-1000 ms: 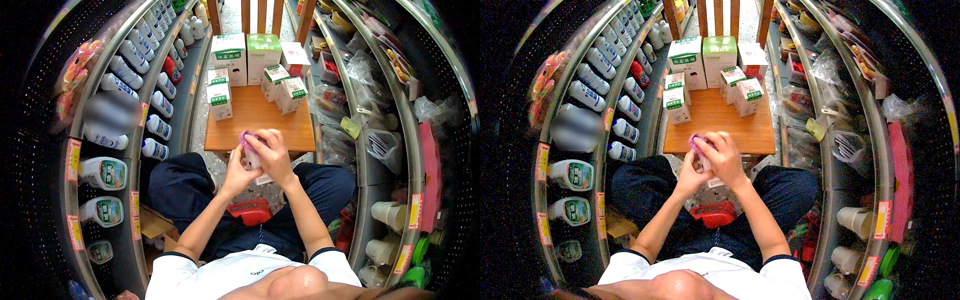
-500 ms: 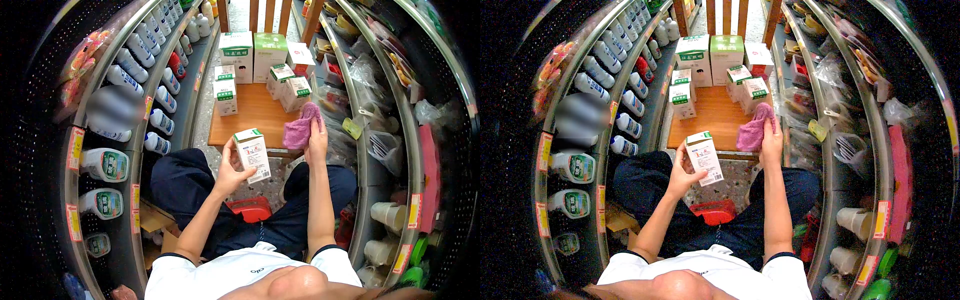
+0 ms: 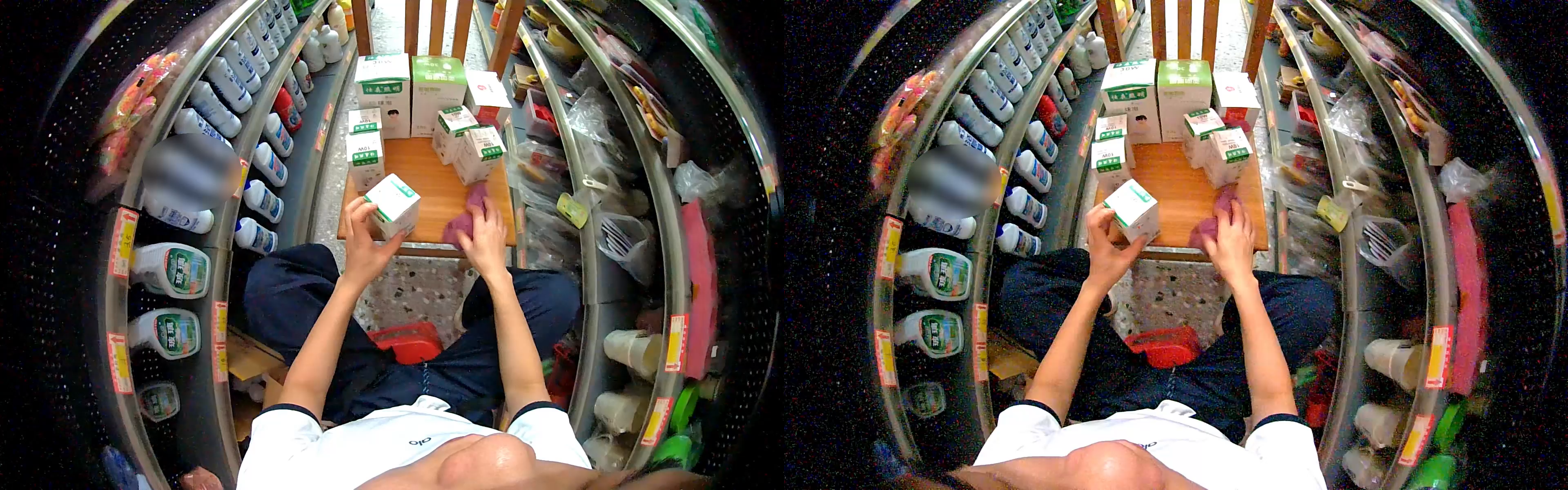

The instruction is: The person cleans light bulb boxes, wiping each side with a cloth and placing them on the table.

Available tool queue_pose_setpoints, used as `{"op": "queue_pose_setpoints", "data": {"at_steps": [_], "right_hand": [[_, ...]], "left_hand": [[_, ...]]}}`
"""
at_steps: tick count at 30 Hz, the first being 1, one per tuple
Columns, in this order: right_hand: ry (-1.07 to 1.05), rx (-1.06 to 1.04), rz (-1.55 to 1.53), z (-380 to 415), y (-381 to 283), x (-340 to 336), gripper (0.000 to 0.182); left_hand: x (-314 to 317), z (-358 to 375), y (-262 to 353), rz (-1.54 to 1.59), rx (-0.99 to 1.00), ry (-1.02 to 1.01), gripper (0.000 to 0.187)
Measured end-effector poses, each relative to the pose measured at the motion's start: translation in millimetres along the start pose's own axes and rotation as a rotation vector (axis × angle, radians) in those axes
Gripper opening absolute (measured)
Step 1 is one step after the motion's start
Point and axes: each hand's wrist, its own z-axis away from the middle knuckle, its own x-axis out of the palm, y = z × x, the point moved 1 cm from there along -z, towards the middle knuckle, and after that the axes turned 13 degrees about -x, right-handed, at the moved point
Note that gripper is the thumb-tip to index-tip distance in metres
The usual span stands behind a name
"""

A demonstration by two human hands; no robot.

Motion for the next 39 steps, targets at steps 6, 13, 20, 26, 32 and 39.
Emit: {"op": "queue_pose_setpoints", "data": {"at_steps": [6,13,20,26,32,39], "right_hand": [[0.188,0.233,-0.69,-15,16,8,0.021],[0.413,-0.209,-0.787,-66,-84,-64,0.027],[0.193,-0.493,-0.302,-87,-128,-40,0.036],[0.171,-0.311,-0.381,-98,-118,-31,0.033],[0.24,0.044,-0.728,-104,-91,-12,0.03],[-0.105,0.572,-1.337,-80,-58,5,0.031]], "left_hand": [[5,0,-9,-0.056,0.059,0.031,0.07],[11,2,-18,0.003,0.069,0.008,0.07],[12,-2,-24,0.054,0.045,0.034,0.062],[9,-8,-17,-0.017,0.091,0.061,0.064],[9,-6,-13,0.004,0.055,0.072,0.062],[15,-6,-12,-0.002,0.078,0.117,0.062]]}}
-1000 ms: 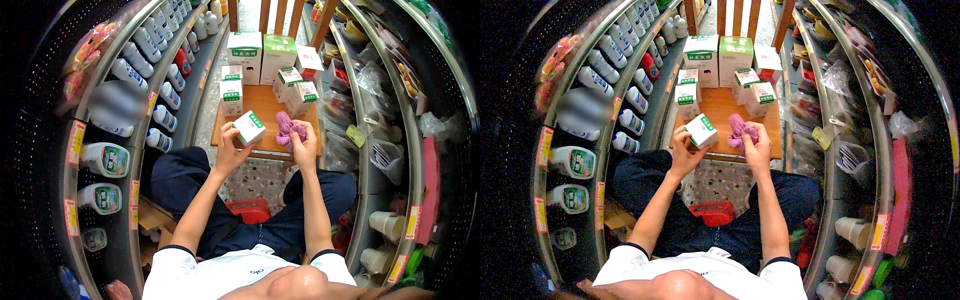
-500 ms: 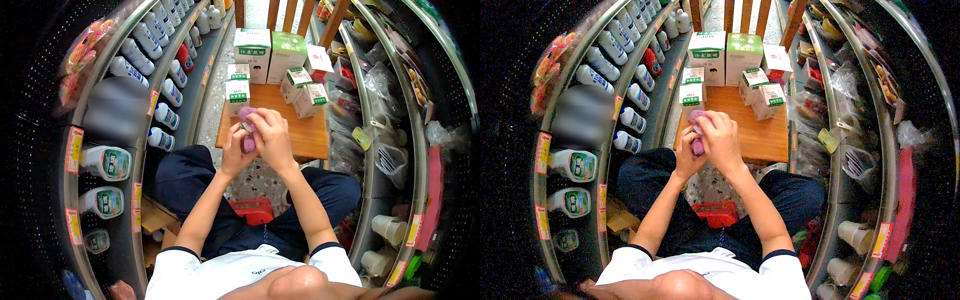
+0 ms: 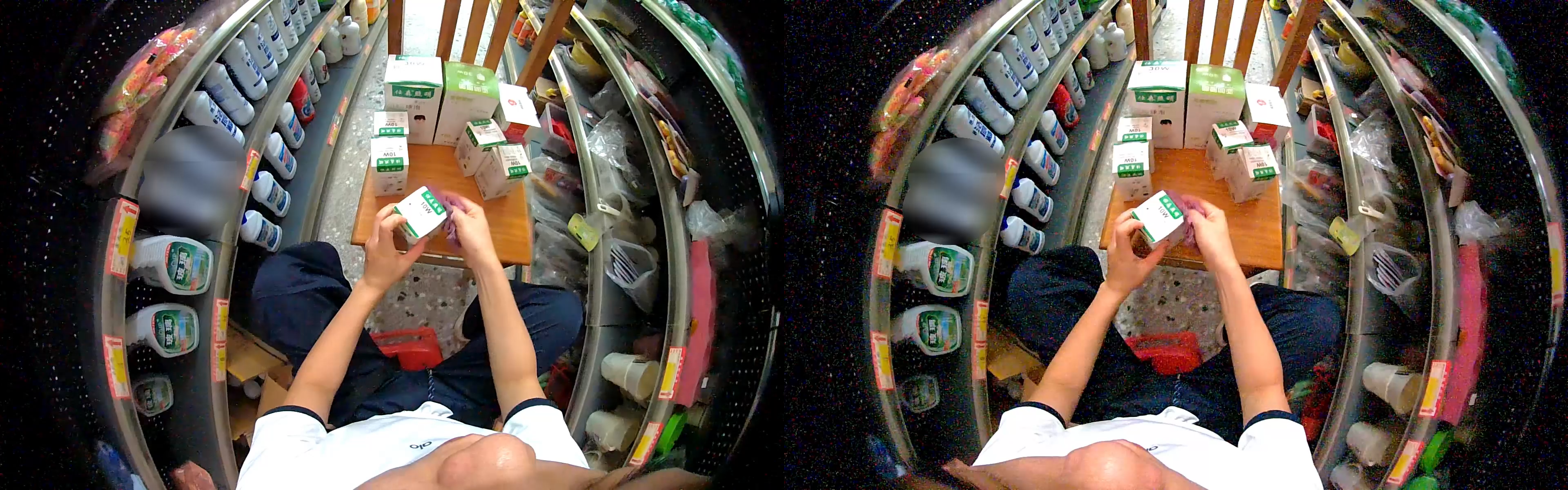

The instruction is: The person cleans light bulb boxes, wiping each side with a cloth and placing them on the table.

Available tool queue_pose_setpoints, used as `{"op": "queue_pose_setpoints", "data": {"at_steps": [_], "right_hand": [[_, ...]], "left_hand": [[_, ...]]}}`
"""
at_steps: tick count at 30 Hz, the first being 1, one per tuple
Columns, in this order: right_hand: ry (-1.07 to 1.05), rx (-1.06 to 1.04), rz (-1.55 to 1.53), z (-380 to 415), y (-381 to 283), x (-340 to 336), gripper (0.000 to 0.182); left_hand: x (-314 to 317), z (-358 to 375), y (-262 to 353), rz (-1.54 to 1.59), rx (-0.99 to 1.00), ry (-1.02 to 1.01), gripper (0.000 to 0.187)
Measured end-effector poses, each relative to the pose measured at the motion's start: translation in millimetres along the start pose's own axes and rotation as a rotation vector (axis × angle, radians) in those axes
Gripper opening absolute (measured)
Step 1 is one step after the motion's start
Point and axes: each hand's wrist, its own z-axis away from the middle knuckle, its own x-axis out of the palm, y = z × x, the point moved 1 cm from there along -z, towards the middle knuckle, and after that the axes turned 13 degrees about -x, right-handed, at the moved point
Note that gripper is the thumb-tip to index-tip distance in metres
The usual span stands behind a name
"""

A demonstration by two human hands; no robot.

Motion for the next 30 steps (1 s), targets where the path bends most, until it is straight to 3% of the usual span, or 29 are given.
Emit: {"op": "queue_pose_setpoints", "data": {"at_steps": [2,8,9,12,13,16,19,21,23,27,30], "right_hand": [[0.058,0.023,-0.031,9,12,2,0.032],[-0.005,-0.406,0.501,23,58,-18,0.031],[-0.047,-0.289,0.576,30,48,-22,0.028],[-0.054,-0.539,0.734,51,41,-32,0.027],[-0.112,-0.413,0.795,58,37,-38,0.029],[-0.101,-0.397,0.629,69,32,-54,0.031],[-0.018,-0.342,0.504,60,44,-78,0.03],[-0.039,-0.309,0.436,48,39,-89,0.03],[-0.068,-0.406,0.513,36,34,-97,0.03],[-0.151,-0.494,0.64,24,7,-99,0.03],[-0.168,-0.504,0.626,18,13,-101,0.029]], "left_hand": [[0,1,0,0.012,-0.011,-0.003,0.062],[1,6,-5,0.107,-0.088,-0.077,0.063],[0,4,-3,0.115,-0.081,-0.079,0.063],[-5,4,3,0.066,-0.099,-0.046,0.063],[-6,3,4,0.038,-0.112,-0.029,0.063],[-5,-2,13,0.031,-0.106,0.028,0.064],[2,-23,41,-0.08,0.04,-0.003,0.071],[11,-49,55,0.007,0.057,-0.095,0.078],[19,-77,62,-0.026,0.05,-0.246,0.076],[29,-132,53,-0.246,0.182,-0.345,0.072],[28,-167,44,-0.473,0.097,-0.42,0.076]]}}
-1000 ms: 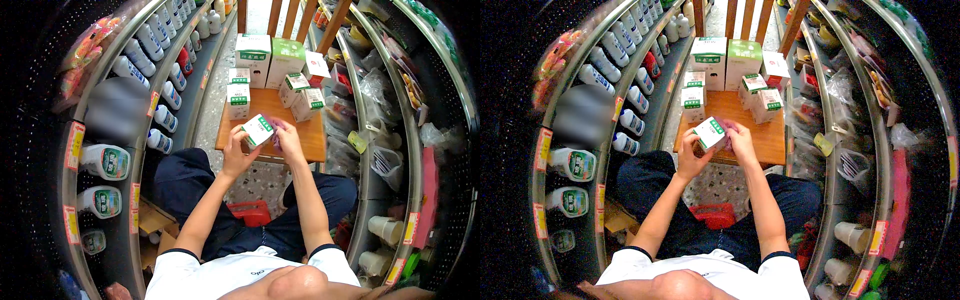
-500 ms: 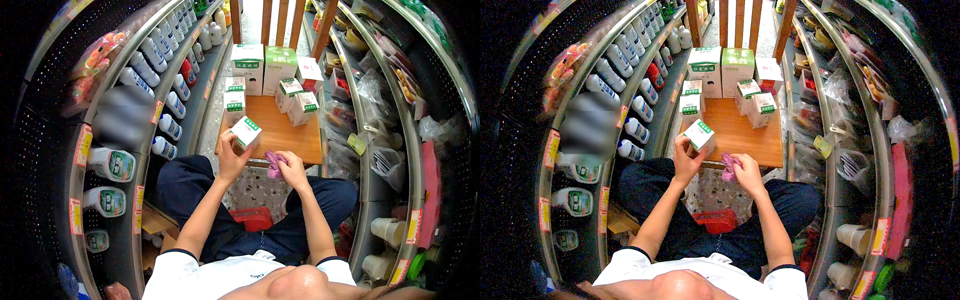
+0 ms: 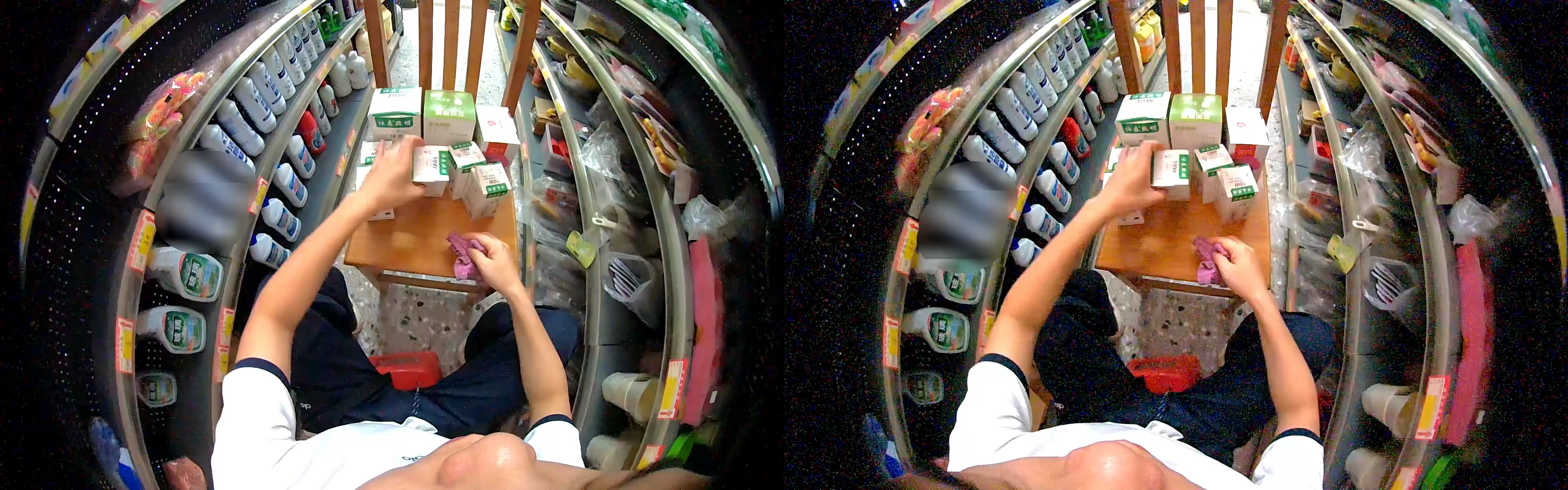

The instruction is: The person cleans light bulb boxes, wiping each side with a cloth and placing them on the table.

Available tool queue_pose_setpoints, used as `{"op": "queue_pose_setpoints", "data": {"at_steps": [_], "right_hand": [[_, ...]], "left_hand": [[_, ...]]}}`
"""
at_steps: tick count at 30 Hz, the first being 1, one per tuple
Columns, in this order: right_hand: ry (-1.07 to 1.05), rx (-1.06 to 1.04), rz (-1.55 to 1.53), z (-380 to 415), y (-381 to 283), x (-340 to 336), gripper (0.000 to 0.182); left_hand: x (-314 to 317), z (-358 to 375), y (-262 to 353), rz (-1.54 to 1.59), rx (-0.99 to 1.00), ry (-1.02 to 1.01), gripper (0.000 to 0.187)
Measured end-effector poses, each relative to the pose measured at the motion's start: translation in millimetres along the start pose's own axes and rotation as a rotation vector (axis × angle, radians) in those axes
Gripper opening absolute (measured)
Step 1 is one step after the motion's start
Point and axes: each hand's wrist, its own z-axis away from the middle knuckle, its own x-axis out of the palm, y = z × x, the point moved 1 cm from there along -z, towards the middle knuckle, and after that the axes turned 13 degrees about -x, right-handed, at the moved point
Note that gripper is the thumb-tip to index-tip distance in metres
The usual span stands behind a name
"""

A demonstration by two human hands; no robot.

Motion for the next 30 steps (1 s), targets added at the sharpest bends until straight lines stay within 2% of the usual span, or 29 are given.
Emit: {"op": "queue_pose_setpoints", "data": {"at_steps": [1,5,8,9,13,17,20,24,30], "right_hand": [[0.004,0.005,-0.013,0,0,2,0.029],[-0.015,-0.089,0.012,0,-14,2,0.027],[-0.023,-0.104,0.055,1,-16,1,0.027],[-0.028,-0.089,0.052,1,-15,-1,0.027],[0.005,-0.078,0.089,3,-12,-6,0.027],[0.053,-0.105,0.124,4,-9,-9,0.029],[0.09,-0.108,0.12,4,-8,-13,0.03],[0.137,-0.046,0.151,4,-11,-25,0.027],[0.483,0.262,0.134,3,-2,-50,0.029]], "left_hand": [[-2,-11,-7,-0.062,-0.03,-0.094,0.079],[-8,-30,-18,-0.192,-0.041,-0.222,0.071],[0,-37,-30,-0.271,0.031,-0.128,0.071],[1,-39,-33,-0.298,0.026,-0.125,0.076],[8,-43,-36,-0.395,-0.026,-0.102,0.077],[17,-42,-41,-0.521,-0.075,-0.135,0.079],[14,-42,-34,-0.542,-0.132,-0.185,0.073],[12,-22,-11,-0.382,0.07,0.101,0.075],[55,7,58,0.145,0.098,0.005,0.072]]}}
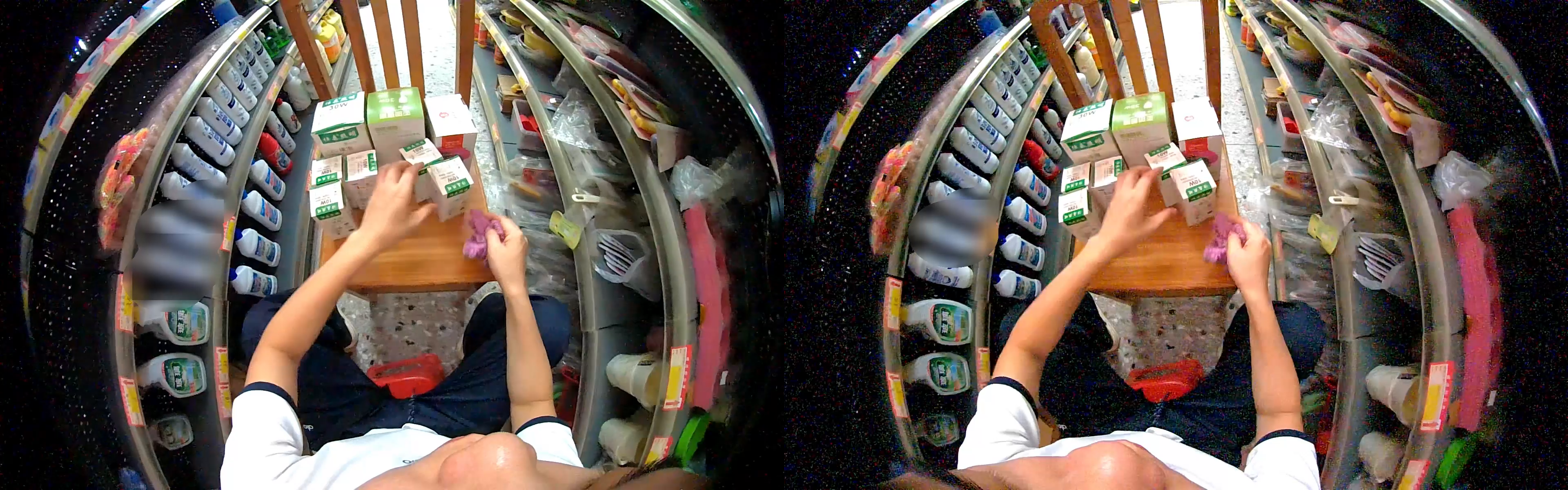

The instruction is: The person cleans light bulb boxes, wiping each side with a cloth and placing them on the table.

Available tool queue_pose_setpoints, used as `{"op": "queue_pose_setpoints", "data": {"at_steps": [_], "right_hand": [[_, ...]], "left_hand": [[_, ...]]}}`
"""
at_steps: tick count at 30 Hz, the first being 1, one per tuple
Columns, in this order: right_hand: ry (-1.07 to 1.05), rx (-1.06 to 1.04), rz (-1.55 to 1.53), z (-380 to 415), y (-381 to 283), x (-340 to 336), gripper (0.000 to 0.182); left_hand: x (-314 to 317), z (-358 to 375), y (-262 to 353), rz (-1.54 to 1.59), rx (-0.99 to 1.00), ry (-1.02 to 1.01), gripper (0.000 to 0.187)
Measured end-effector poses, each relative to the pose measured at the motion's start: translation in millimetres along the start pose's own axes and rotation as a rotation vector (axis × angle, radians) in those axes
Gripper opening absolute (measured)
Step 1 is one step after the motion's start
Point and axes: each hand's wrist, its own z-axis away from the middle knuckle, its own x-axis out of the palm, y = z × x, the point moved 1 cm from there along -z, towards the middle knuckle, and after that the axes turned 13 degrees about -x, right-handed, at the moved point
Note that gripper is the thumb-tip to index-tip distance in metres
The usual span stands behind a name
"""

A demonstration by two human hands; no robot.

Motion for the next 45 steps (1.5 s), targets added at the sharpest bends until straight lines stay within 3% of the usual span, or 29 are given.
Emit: {"op": "queue_pose_setpoints", "data": {"at_steps": [4,12,18,24,27,37,45], "right_hand": [[0.208,0.029,-0.327,-14,43,21,0.026],[0.244,0.198,-0.639,-21,21,41,0.027],[0.138,0.059,-0.537,-3,16,41,0.026],[-0.088,0.1,-0.653,17,-26,28,0.027],[-0.087,-0.003,-0.592,21,-42,23,0.024],[-0.178,-0.827,0.056,38,-130,73,0.039],[-0.252,-0.806,0.364,34,-130,91,0.032]], "left_hand": [[30,2,11,0.007,-0.106,0.078,0.081],[41,8,12,0.011,-0.134,0.18,0.074],[15,40,6,0.2,-0.282,0.081,0.072],[-19,103,-15,0.329,-0.337,0.105,0.079],[-29,124,-24,0.313,-0.3,0.107,0.074],[-27,131,-29,0.328,-0.189,0.193,0.057],[-20,126,-34,0.394,-0.192,0.244,0.052]]}}
